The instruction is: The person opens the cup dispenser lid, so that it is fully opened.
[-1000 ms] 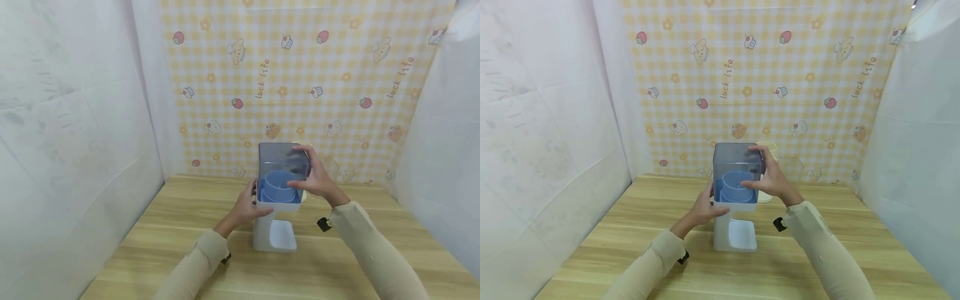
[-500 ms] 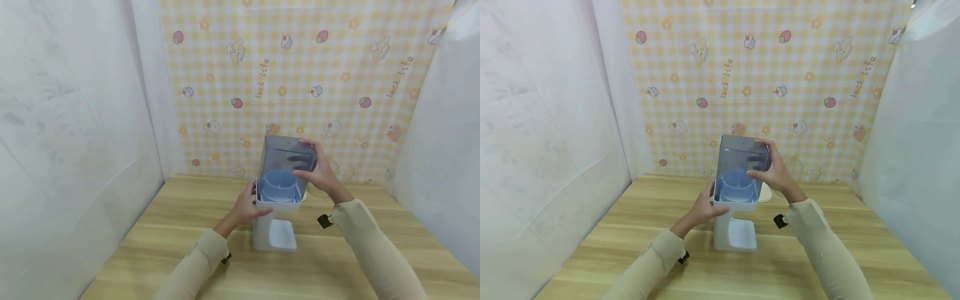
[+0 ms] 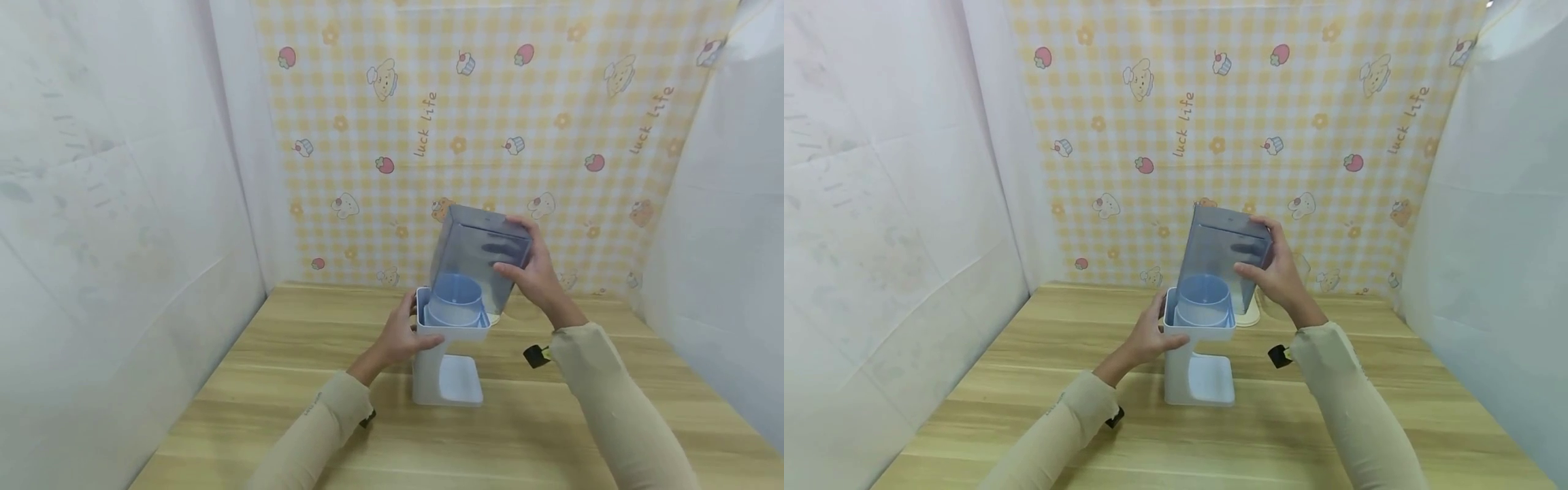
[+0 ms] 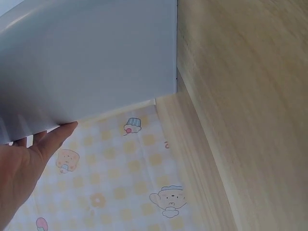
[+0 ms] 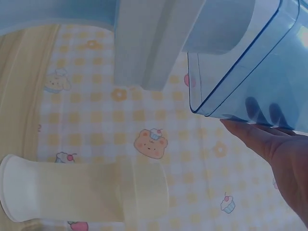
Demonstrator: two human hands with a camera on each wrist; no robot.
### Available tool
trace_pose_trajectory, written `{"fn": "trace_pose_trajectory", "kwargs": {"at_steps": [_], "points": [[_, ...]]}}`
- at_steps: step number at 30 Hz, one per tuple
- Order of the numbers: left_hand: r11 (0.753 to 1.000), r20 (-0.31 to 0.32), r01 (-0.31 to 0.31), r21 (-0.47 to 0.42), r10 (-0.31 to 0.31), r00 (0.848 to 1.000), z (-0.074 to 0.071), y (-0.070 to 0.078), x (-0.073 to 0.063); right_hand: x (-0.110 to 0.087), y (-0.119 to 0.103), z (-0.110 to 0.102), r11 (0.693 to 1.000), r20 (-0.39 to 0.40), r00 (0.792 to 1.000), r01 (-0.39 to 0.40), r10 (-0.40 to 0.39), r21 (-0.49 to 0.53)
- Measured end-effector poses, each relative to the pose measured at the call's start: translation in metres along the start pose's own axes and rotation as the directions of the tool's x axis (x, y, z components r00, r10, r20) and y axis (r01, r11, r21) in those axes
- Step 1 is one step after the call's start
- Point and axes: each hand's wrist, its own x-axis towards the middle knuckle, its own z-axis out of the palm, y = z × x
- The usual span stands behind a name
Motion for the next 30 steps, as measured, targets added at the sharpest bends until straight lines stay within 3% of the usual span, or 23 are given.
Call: {"fn": "trace_pose_trajectory", "kwargs": {"at_steps": [13, 20, 30], "points": [[1.0, -0.008, 0.005, -0.011, -0.005, 1.0, 0.0, 0.004, 0.001, -0.003, -0.007, -0.027, 0.998, -0.114, 0.992, 0.061, -0.057, 0.028], [1.0, -0.006, 0.028, -0.01, -0.028, 1.0, 0.001, 0.004, 0.001, -0.009, -0.003, -0.041, 0.989, -0.157, 0.987, 0.057, -0.035, 0.139], [0.999, -0.005, 0.036, -0.004, -0.036, 0.999, 0.0, 0.001, 0.0, -0.018, 0.002, -0.053, 0.989, -0.209, 0.977, 0.069, -0.041, 0.129]]}}
